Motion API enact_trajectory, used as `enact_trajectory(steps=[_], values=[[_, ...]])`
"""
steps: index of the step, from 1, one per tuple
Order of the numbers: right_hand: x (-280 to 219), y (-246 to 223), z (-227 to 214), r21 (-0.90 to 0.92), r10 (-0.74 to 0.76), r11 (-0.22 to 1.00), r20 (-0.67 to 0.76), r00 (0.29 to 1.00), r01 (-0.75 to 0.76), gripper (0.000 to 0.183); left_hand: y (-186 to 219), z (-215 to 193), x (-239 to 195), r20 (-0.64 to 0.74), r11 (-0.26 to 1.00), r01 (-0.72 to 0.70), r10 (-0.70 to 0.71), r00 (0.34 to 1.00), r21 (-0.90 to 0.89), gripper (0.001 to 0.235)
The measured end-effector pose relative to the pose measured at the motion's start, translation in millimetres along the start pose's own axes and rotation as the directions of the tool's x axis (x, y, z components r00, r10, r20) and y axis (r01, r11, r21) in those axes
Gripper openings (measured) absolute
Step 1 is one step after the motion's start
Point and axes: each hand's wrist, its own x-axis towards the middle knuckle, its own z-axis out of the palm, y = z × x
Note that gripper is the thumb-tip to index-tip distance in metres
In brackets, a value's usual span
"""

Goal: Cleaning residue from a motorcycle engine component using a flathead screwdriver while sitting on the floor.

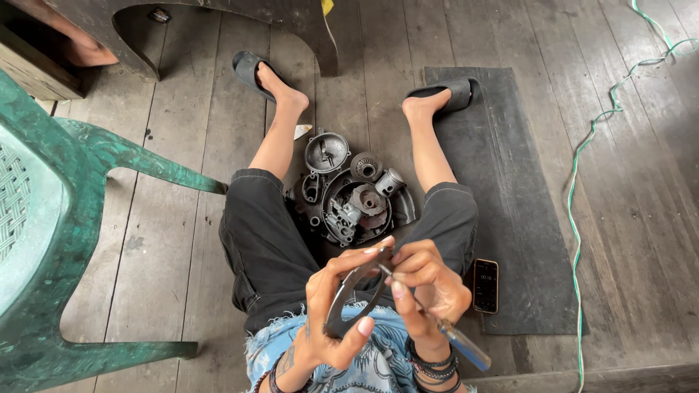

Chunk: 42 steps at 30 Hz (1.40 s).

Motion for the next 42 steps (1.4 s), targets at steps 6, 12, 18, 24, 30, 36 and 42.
enact_trajectory(steps=[6,12,18,24,30,36,42], values=[[5,-3,3,-0.030,-0.047,0.998,-0.007,0.999,0.047,0.012,3,-1,1,0.003,1.000,-0.005,0.005,1.000,0.022,0.063],[7,2,2,0.002,-0.027,1.000,-0.070,0.997,0.027,0.010,4,0,4,0.039,0.999,-0.018,0.016,0.999,0.047,0.063],[-2,-2,-1,-0.057,-0.012,0.998,0.021,1.000,0.013,0.008,1,-1,0,0.010,0.999,-0.027,0.027,1.000,0.035,0.063],[5,-2,3,-0.023,-0.038,0.999,-0.006,0.999,0.038,0.012,2,-1,0,0.006,0.999,-0.013,0.012,1.000,0.031,0.062],[8,-1,1,0.011,-0.025,1.000,-0.024,0.999,0.025,0.011,-1,3,-1,0.018,1.000,-0.001,0.002,1.000,-0.016,0.064],[2,-1,2,-0.175,-0.077,0.980,0.096,0.992,0.092,0.009,11,-3,6,0.090,1.000,0.004,-0.003,0.996,-0.007,0.061],[2,8,-4,-0.017,-0.042,0.999,0.036,0.998,0.043,0.009,8,5,4,0.026,0.998,-0.006,0.008,1.000,-0.060,0.056]])
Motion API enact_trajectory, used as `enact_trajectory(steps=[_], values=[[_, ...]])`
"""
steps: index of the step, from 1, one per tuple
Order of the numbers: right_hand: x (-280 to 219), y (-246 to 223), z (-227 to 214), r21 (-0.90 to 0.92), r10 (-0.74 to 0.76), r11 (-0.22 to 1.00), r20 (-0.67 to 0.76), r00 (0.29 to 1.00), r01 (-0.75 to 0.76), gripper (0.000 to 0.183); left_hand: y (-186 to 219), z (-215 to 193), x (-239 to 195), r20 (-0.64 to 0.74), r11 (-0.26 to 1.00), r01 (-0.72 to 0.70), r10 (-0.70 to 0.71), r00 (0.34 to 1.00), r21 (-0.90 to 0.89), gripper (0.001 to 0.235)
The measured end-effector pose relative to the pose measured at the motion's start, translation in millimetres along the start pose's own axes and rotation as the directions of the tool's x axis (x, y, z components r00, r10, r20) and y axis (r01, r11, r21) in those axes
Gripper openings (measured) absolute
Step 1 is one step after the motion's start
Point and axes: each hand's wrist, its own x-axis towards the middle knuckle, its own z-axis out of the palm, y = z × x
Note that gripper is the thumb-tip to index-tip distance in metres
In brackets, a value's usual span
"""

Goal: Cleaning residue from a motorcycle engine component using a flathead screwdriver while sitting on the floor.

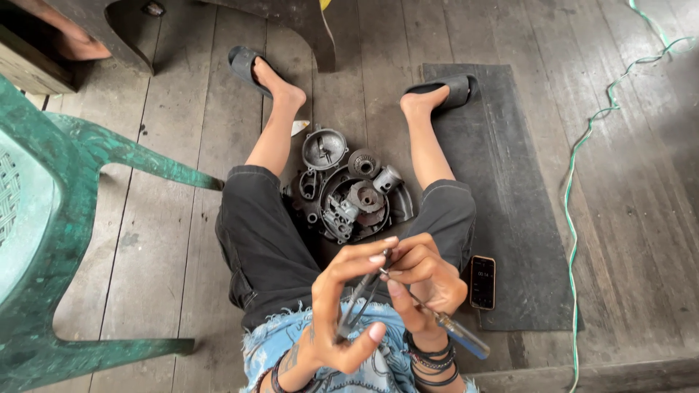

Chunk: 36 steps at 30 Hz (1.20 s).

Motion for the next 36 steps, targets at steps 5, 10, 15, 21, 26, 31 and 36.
enact_trajectory(steps=[5,10,15,21,26,31,36], values=[[-5,5,-1,0.111,0.005,0.994,-0.054,0.999,0.001,0.014,-5,1,-3,-0.034,0.996,-0.001,-0.003,0.999,-0.092,0.055],[-5,11,-4,0.073,-0.050,0.996,-0.068,0.996,0.055,0.014,-3,1,-3,-0.024,0.997,-0.004,0.002,1.000,-0.075,0.054],[-4,-1,-1,0.003,-0.052,0.999,-0.070,0.996,0.052,0.010,-2,2,-3,0.000,0.999,-0.010,0.010,1.000,-0.033,0.054],[-6,-3,-2,-0.060,-0.047,0.997,-0.069,0.997,0.043,0.010,-3,2,-5,-0.011,0.998,-0.035,0.035,0.999,-0.053,0.053],[-4,-8,-2,-0.081,-0.046,0.996,-0.051,0.998,0.041,0.008,-6,4,-5,-0.022,0.998,-0.050,0.049,0.999,-0.049,0.054],[-7,0,-4,-0.022,-0.049,0.999,-0.066,0.997,0.048,0.009,-7,3,-3,-0.041,0.996,-0.091,0.090,0.995,-0.016,0.054],[-8,10,-10,-0.020,-0.077,0.997,-0.055,0.996,0.076,0.010,-5,4,2,-0.039,0.994,-0.092,0.090,0.995,-0.055,0.054]])
